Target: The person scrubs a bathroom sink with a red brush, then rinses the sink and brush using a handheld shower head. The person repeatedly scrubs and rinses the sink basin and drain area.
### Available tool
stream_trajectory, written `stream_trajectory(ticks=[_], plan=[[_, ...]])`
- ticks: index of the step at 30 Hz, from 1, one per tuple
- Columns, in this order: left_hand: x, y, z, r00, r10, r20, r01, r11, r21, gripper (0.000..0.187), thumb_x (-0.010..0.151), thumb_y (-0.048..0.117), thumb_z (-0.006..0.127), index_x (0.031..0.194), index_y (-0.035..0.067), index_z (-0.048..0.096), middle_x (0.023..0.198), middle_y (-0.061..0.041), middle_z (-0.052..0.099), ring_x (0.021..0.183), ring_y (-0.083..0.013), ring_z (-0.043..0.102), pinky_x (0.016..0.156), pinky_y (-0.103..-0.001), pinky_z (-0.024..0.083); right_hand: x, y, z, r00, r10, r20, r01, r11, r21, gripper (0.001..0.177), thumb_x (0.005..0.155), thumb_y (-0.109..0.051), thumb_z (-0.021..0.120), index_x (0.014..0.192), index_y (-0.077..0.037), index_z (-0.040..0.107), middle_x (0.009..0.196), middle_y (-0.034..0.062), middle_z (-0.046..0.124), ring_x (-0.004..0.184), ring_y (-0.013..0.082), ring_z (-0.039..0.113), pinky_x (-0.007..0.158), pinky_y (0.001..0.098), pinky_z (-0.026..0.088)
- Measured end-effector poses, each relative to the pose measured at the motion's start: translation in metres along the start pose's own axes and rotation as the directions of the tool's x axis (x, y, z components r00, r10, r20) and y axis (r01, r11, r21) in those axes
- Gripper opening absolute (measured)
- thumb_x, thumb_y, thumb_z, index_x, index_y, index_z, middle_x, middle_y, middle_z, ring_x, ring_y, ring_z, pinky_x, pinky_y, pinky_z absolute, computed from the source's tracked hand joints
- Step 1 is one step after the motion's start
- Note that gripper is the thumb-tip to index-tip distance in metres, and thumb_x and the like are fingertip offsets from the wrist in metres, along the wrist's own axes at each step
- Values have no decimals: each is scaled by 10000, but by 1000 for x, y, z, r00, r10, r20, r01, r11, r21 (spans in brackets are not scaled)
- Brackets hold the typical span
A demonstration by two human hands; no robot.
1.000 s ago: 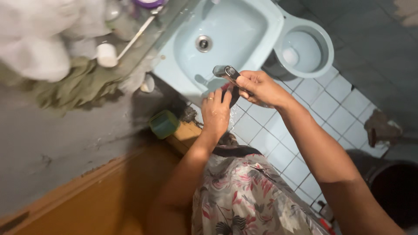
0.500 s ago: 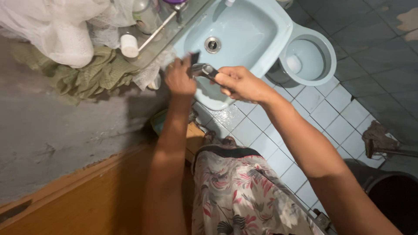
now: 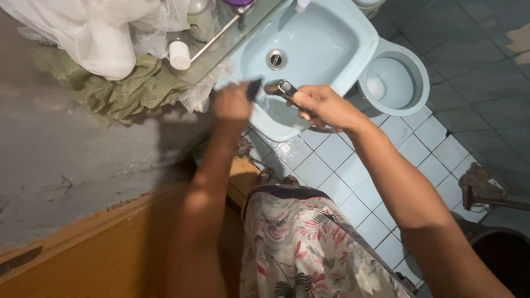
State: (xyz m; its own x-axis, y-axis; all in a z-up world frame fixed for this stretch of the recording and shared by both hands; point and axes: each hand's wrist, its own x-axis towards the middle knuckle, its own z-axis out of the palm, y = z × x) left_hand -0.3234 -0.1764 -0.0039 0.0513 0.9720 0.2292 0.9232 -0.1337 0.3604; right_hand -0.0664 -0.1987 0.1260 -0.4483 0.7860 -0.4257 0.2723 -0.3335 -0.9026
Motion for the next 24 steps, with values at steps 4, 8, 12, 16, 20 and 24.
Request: stream_trajectory(ticks=[4,8,12,16,20,24], plan=[[17,-15,11,949,-282,141,277,959,54,135,1116,243,647,1199,163,716,1135,-134,741,1073,-302,713,954,-419,566,-8,11,-11,1000,30,-9,-30,999,30,407,991,-448,584,1061,-59,680,649,-51,507,477,36,378,404,214,288],[18,-2,-22,992,-101,75,104,994,-39,541,809,251,818,1287,85,627,1186,-207,656,1110,-385,610,942,-491,494,-24,11,-11,998,51,39,-56,987,147,410,975,-443,599,1059,-49,678,635,-42,480,454,40,335,384,222,269],[-30,45,-49,908,-45,417,77,995,-60,498,858,216,767,1338,207,640,1214,-164,665,1175,-348,607,1014,-466,476,-34,24,-23,999,38,-20,-36,998,54,389,999,-426,576,1072,-56,673,649,-51,480,479,33,358,403,208,271],[-39,75,-24,860,10,511,51,993,-104,617,700,228,831,1282,259,629,1294,-115,618,1196,-342,571,1023,-447,438,-47,26,-34,998,43,-52,-38,995,88,390,1010,-424,580,1060,-44,656,660,-46,497,499,31,355,423,201,279],[-54,87,13,925,70,373,9,979,-205,620,767,216,818,1347,163,607,1308,-184,603,1219,-383,562,1040,-465,443,-45,26,-33,1000,4,-25,-1,992,125,389,969,-421,603,1104,-63,673,676,-51,508,506,27,345,412,201,248],[-93,80,4,990,-123,-70,95,944,-315,673,795,227,804,1396,68,547,1308,-212,615,1226,-400,572,1048,-464,458,-49,21,-28,998,29,-61,-23,995,101,377,1015,-404,572,1097,-48,668,665,-39,499,509,33,366,418,203,267]])
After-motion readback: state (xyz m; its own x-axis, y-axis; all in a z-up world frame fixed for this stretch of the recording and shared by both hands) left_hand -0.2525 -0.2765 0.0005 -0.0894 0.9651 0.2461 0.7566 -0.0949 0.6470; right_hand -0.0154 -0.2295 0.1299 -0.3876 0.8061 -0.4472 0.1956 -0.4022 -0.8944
